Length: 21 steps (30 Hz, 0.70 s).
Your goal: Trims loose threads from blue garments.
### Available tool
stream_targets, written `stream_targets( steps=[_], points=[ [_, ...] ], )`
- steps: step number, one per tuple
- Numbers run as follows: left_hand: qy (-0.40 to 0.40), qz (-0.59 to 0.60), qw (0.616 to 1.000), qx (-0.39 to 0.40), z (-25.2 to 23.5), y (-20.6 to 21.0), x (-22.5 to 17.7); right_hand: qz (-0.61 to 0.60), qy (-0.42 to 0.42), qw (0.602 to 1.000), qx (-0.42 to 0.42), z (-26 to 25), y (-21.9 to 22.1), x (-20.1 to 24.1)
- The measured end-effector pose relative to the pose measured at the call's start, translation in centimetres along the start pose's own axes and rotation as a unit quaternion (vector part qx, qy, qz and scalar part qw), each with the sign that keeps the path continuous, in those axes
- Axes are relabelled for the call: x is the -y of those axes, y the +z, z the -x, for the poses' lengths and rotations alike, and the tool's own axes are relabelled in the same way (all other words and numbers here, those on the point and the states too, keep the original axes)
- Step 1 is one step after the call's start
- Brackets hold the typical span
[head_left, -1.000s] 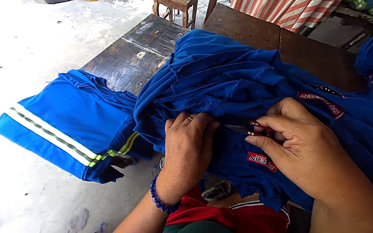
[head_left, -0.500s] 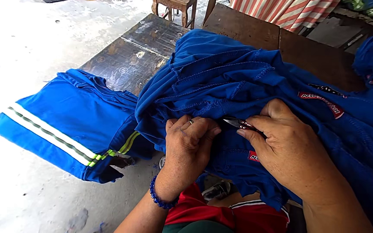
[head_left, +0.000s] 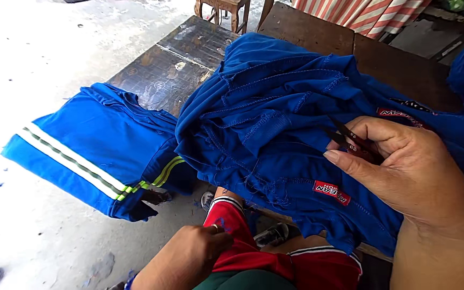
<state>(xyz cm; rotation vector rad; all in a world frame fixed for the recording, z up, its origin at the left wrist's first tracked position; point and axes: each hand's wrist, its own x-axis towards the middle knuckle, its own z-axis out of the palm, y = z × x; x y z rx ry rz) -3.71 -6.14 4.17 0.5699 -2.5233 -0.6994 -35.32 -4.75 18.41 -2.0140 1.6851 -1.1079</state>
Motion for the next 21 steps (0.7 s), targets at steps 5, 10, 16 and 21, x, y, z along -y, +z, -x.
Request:
stream_targets(
  steps=[5, 10, 16, 21],
  points=[
    [0.075, -0.051, 0.983, -0.160, -5.6, -4.7, -0.9, 0.261, -0.012, 0.965, 0.013, 2.4, -1.1, 1.5],
    [0.053, -0.234, 0.957, -0.164, -11.3, -7.7, 0.7, 0.406, 0.007, 0.913, -0.041, 5.8, -3.2, 2.2],
    [0.088, -0.157, 0.963, -0.199, -14.8, -11.0, 1.6, 0.397, 0.010, 0.905, -0.149, 5.8, -4.9, 1.4],
    [0.077, -0.088, 0.971, -0.209, -18.8, -12.8, 2.2, 0.329, -0.032, 0.935, -0.127, 5.0, -5.5, 1.6]
  ],
)
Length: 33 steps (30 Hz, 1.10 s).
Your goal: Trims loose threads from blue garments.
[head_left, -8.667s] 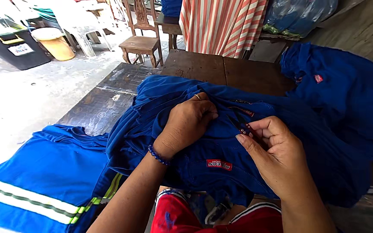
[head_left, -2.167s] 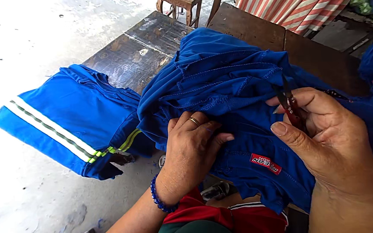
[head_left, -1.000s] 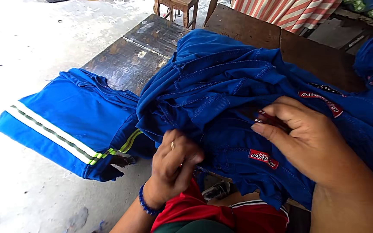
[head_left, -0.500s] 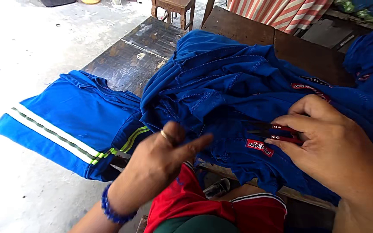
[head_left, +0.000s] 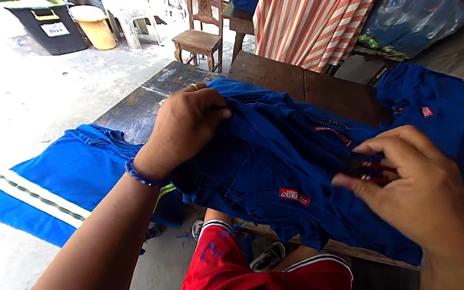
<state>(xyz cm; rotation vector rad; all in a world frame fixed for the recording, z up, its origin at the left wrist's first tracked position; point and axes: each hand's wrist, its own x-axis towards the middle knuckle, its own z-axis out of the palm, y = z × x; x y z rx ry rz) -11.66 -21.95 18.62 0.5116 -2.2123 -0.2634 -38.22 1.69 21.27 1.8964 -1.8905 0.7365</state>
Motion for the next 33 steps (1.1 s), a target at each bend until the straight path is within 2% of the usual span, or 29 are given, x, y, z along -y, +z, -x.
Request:
stream_targets(
  steps=[4, 7, 11, 14, 20, 25, 27, 33],
  points=[
    [-0.032, 0.042, 0.999, 0.004, -2.4, 0.9, 1.3, 0.079, -0.049, 0.995, 0.031, 0.3, 0.7, 1.0],
    [-0.072, 0.042, 0.996, 0.019, -3.1, 2.0, 1.9, 0.074, -0.053, 0.996, -0.006, 0.2, 1.3, 0.5],
    [-0.095, -0.046, 0.994, -0.002, -2.7, 3.0, 0.2, 0.007, 0.037, 0.999, -0.019, -1.4, 1.6, -1.9],
    [-0.032, -0.096, 0.994, -0.031, -2.0, 3.6, -1.6, -0.032, 0.146, 0.989, 0.014, -2.6, 2.7, -3.0],
    [0.000, -0.019, 0.999, -0.041, 1.9, 4.1, -3.4, -0.084, 0.190, 0.978, -0.018, -1.9, 2.5, -2.5],
    [-0.050, -0.010, 0.997, -0.062, 3.8, 6.9, -5.0, -0.066, 0.216, 0.974, 0.009, -1.0, 0.8, -1.0],
    [-0.050, 0.014, 0.996, -0.069, 3.7, 7.2, -4.8, -0.043, 0.212, 0.976, 0.011, -0.9, 0.6, -0.7],
    [0.001, 0.147, 0.989, -0.017, 4.3, 4.7, -2.4, -0.008, 0.173, 0.985, 0.006, -0.5, 0.8, -0.2]
  ],
)
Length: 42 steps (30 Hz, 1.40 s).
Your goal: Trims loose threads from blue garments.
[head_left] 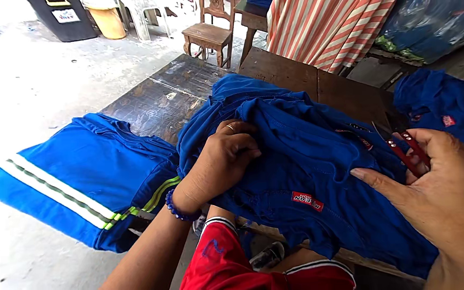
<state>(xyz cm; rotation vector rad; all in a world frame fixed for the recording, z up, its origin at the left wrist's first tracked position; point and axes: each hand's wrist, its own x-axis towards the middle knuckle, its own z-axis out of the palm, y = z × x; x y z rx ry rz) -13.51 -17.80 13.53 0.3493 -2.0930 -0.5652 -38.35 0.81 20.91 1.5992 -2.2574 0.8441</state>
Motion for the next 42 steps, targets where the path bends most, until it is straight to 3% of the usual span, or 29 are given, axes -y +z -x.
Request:
stream_targets(
  steps=[4, 10, 15, 23, 31, 35, 40, 42],
  points=[
    [-0.006, 0.085, 0.996, 0.007, 0.3, -0.7, 0.8, -0.006, -0.104, 0.992, -0.076, 1.3, -0.3, 2.4],
    [-0.012, 0.135, 0.991, 0.016, 0.3, -1.0, 1.3, 0.044, -0.203, 0.978, -0.036, 2.7, 4.3, 8.3],
    [-0.012, 0.148, 0.989, 0.010, 0.4, -1.0, 1.3, 0.112, -0.194, 0.974, -0.020, 1.7, 7.6, 8.7],
    [-0.009, 0.146, 0.989, 0.022, 0.4, -1.0, 1.5, 0.116, -0.215, 0.970, -0.020, 0.8, 8.8, 8.9],
    [-0.025, 0.233, 0.971, 0.041, 1.1, -1.8, 2.6, 0.037, -0.175, 0.981, 0.072, 2.6, 3.9, 4.6],
    [0.047, 0.156, 0.985, 0.059, 1.9, -1.5, 1.8, 0.023, -0.166, 0.980, 0.106, 4.6, 2.7, 1.6],
    [0.095, -0.031, 0.991, 0.085, 3.5, 0.2, 0.4, -0.128, -0.136, 0.982, 0.013, 4.4, 3.2, -0.7],
    [0.108, -0.048, 0.991, 0.062, 4.4, 0.6, -0.1, -0.175, -0.116, 0.978, -0.002, 3.8, 3.2, -1.1]
  ],
)
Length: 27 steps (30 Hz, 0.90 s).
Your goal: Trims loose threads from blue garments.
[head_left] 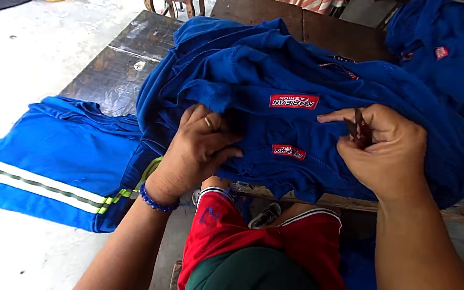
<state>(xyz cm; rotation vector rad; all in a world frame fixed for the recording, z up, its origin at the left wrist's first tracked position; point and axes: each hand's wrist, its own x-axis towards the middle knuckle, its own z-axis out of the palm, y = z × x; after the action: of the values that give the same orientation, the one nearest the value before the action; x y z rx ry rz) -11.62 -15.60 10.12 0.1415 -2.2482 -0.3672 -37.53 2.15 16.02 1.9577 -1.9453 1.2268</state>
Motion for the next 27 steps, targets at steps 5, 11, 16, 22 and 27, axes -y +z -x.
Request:
stream_targets(
  steps=[5, 11, 16, 22, 27],
  points=[
    [-0.026, -0.004, 0.999, -0.039, 3.0, -1.0, -2.1, -0.059, 0.023, 0.998, 0.008, -0.2, -0.2, -0.3],
    [-0.136, -0.050, 0.988, -0.053, 5.5, 0.5, -6.8, -0.141, -0.007, 0.990, 0.022, 0.1, -0.2, -0.6],
    [-0.062, -0.006, 0.993, -0.103, 1.0, 5.7, -10.2, -0.137, -0.015, 0.989, 0.051, 0.2, -0.2, -0.4],
    [-0.106, -0.058, 0.990, -0.075, -1.9, 8.9, -8.9, -0.095, 0.002, 0.991, 0.090, 2.5, -1.3, 0.6],
    [-0.151, 0.065, 0.985, -0.053, -1.5, 7.5, -8.8, -0.131, 0.054, 0.987, 0.079, 4.8, -1.1, 0.6]
  ],
)
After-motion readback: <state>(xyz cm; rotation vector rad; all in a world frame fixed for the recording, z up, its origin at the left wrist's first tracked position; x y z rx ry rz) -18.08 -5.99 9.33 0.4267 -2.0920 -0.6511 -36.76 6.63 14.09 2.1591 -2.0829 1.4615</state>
